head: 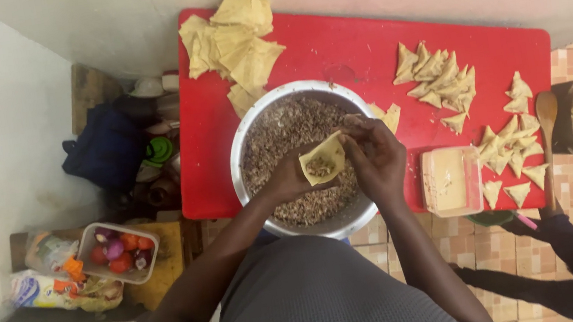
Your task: Folding and filling samosas with meat mixture and sealing them with paste
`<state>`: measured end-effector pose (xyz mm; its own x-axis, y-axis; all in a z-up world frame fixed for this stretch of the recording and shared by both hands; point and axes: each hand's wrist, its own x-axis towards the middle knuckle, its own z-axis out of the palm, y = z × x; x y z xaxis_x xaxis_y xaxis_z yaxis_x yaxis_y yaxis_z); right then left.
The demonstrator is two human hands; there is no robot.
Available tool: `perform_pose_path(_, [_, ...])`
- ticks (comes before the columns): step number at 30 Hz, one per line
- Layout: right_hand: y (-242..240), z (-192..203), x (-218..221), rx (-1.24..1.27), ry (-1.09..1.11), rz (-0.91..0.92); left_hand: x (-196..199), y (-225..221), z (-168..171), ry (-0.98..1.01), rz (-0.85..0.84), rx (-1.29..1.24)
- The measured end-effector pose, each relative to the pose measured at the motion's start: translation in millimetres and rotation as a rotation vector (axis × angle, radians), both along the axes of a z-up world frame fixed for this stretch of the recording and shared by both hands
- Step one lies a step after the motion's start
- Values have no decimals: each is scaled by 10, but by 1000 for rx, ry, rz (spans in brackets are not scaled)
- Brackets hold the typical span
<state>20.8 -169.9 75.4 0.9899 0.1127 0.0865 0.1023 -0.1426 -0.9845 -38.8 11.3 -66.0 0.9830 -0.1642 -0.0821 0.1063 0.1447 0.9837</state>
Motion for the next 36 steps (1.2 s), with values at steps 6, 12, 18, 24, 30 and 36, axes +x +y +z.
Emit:
perform_pose_path(6, [-298, 174, -101, -252, -222, 330, 162, 50, 745, 252, 103, 89])
perform_pose_path(12, [-17, 318, -189, -420, -138, 377, 210, 3, 664, 148, 99, 96])
perform_pose_path(18, [246, 940, -100, -761, -355, 361, 304, 176, 723, 93, -122, -5])
perform_pose_path(24, [-40, 136, -103, -724, -418, 104, 250, 1, 752, 234, -19, -186])
perform_pose_path(30, [-51, 276, -263, -94, 107, 179, 224, -84, 288, 240, -50, -426])
perform_pose_path(36, [-328, -138, -254, -89, -200, 259, 280, -67, 1179, 179, -171, -684])
